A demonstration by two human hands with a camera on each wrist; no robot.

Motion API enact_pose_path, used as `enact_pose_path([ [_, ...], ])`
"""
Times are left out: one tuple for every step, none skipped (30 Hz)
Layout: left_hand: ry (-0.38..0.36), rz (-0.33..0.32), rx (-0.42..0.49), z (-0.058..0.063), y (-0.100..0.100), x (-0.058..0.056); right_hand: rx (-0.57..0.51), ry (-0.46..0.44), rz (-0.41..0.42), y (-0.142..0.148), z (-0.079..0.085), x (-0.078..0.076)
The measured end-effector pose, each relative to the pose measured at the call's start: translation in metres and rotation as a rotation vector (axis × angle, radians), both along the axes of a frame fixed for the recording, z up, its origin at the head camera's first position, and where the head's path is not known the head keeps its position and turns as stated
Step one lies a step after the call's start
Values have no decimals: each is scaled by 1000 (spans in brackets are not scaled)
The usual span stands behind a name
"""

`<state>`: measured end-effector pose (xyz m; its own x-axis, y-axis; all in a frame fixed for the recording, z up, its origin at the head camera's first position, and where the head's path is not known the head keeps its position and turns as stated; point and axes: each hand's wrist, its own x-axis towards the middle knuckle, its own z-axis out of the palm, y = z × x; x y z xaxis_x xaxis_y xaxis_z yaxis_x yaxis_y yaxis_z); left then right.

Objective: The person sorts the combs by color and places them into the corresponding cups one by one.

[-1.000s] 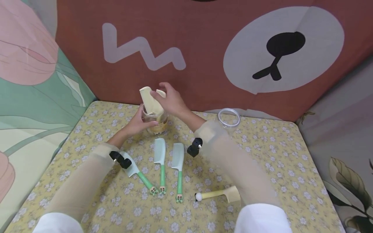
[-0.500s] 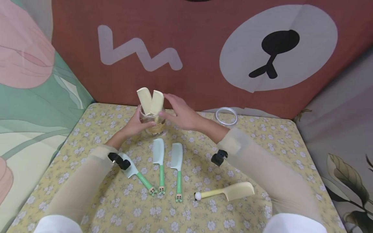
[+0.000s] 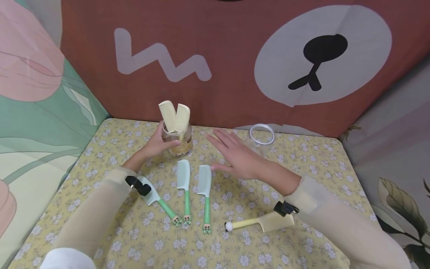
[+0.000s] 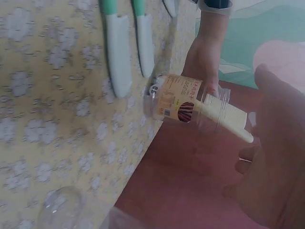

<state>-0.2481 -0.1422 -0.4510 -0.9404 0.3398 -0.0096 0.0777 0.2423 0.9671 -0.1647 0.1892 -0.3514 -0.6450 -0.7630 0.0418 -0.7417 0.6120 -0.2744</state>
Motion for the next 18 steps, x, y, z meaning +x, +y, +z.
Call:
enact_pose_path([
  [5,1,-1,-1,0,0,7,11,1,4,-1,3],
  [11,4,-2,-2,-1,-1,14,26,2,8,-2,7],
  [15,5,-4,-3,-1,-1,22,41,2,13,-4,10],
  [19,6,-6,-3,-1,-1,27,54,2,17,-6,14],
  [23,7,-9,-3,-1,-1,30,64,1,22,-8,17],
  [27,8,-13,-3,-1,0,35,70,-3,27,-10,21],
  [29,9,-13,-3,0,0,38,69,-9,32,-12,25],
  [31,9,-12,-3,0,0,43,66,-17,37,-15,29],
  [32,7,-8,-3,0,0,44,62,-26,43,-17,33],
  [33,5,-2,-3,0,0,44,57,-34,48,-20,37],
  [33,3,3,-3,0,0,44,52,-44,53,-23,41],
  [33,1,7,-3,0,-1,45,48,-55,57,-25,46],
  [33,-1,13,-3,0,-1,41,44,-65,62,-28,50],
  [30,-3,14,-3,-1,-1,36,41,-77,67,-31,54],
  [27,-4,15,-4,-1,-1,26,37,-86,71,-34,58],
  [22,-6,14,-3,-1,-1,13,23,-99,76,-37,61],
  [17,-6,10,-3,-1,-1,2,12,-113,80,-40,65],
  [9,-6,6,-1,-1,0,-10,-2,-125,84,-43,68],
])
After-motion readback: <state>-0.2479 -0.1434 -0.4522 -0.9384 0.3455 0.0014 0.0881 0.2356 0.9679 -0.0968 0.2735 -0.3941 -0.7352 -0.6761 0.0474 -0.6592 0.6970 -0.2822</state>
